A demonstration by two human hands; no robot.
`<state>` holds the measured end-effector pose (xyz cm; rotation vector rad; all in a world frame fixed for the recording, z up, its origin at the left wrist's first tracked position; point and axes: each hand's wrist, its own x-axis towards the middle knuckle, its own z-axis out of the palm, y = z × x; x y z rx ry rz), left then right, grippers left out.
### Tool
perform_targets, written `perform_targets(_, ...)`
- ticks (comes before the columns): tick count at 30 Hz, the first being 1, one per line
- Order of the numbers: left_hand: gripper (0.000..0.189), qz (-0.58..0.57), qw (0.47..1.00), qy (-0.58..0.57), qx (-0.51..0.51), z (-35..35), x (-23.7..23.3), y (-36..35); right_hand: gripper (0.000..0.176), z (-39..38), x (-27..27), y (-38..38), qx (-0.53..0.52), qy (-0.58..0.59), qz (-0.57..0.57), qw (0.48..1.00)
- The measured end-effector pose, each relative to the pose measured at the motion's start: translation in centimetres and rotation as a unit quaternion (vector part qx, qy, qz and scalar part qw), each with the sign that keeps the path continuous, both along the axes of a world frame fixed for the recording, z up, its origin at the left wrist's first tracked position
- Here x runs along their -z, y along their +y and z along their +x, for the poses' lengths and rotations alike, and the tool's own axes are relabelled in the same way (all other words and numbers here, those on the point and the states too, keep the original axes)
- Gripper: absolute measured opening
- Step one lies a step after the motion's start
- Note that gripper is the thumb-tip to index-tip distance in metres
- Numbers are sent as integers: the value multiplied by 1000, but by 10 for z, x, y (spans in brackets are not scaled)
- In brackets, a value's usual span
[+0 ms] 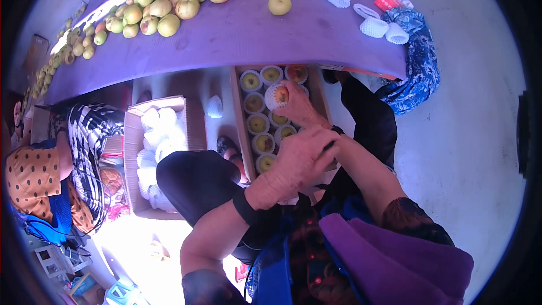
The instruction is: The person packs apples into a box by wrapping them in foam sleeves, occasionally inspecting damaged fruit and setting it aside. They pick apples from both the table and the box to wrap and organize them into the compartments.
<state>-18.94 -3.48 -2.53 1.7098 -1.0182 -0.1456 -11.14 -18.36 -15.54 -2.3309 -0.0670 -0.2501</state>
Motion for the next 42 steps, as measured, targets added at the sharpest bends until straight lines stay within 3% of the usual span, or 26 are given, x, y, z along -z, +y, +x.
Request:
perform_targets(4,23,31,999,-31,15,2,-11,0,70,41,22,14,0,-18,2,1000)
perform_targets(7,25,30,998,-42,22,4,-17,2,78,66,42,20,1,33,48,998)
perform_targets(10,28,27,997,-63,27,6,-19,1,81,83,56,25,-14,-5,32,999)
perform_targets(13,31,29,995,-92,25,9,-24,2,80,94,68,27,-13,11,79,997)
perform_targets(16,32,40,993,-107,23,11,-29,4,74,104,73,27,-38,-50,90,994)
perform_targets(18,33,49,993,-106,23,14,-31,5,65,109,69,25,-96,-21,62,993)
perform_targets(21,36,57,992,-113,11,18,-33,7,63,118,78,31,-78,-17,13,997)
perform_targets(34,36,120,987,-99,36,24,-37,8,73,124,72,33,-99,13,70,992)
perform_targets(37,36,130,986,-103,36,24,-35,7,75,129,81,29,-127,-32,74,989)
perform_targets(39,36,136,985,-103,37,23,-33,7,76,127,78,26,-148,-2,138,979)
perform_targets(42,37,141,983,-108,43,23,-31,5,65,125,72,20,-157,-20,70,985)
